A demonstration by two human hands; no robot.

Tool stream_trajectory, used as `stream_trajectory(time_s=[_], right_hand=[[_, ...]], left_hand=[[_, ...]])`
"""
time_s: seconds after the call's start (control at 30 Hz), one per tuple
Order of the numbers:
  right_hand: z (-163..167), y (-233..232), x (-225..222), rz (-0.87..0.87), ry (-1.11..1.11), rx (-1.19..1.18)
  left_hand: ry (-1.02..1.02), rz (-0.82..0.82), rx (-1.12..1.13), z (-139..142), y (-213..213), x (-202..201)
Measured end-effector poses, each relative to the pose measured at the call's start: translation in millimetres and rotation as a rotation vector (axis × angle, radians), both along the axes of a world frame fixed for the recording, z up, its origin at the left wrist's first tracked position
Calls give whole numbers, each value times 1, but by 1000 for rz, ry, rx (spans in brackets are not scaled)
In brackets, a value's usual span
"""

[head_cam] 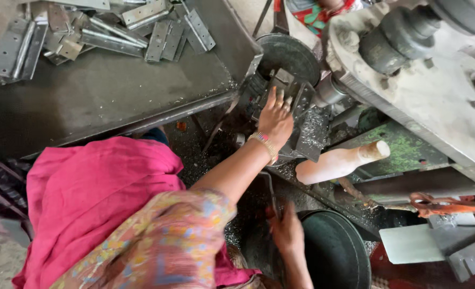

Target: The person repeatedly picks up metal hinge pieces from a tray, places them into a press machine, and operates the lever to process them. The person then removes the processed pieces and places them back into the tray. This cycle continues throughout the video.

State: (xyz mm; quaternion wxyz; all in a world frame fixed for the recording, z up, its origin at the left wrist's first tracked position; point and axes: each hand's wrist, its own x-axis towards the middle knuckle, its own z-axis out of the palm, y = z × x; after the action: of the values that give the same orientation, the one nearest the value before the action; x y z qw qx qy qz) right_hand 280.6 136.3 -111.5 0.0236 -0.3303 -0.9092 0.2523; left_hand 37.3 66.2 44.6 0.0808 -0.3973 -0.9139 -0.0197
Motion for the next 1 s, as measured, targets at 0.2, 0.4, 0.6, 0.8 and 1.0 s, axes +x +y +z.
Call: stream_trajectory(time_s=[0.2, 0.4, 0.6, 0.8, 1.0], right_hand=[[108, -19, -22, -5, 514, 68], [129, -35, -29, -10, 441, 76], [123, -27, -26, 2, 472, 30], [117, -26, -26, -53, 368, 61], [117, -26, -27, -64, 361, 23]], left_hand=[[267, -311, 243, -51, -65, 43], [205, -547, 671, -41, -42, 32], [7, 36, 609, -16, 41, 58], [-144, -53, 548, -47, -17, 25], [-216, -91, 619, -43, -16, 37]])
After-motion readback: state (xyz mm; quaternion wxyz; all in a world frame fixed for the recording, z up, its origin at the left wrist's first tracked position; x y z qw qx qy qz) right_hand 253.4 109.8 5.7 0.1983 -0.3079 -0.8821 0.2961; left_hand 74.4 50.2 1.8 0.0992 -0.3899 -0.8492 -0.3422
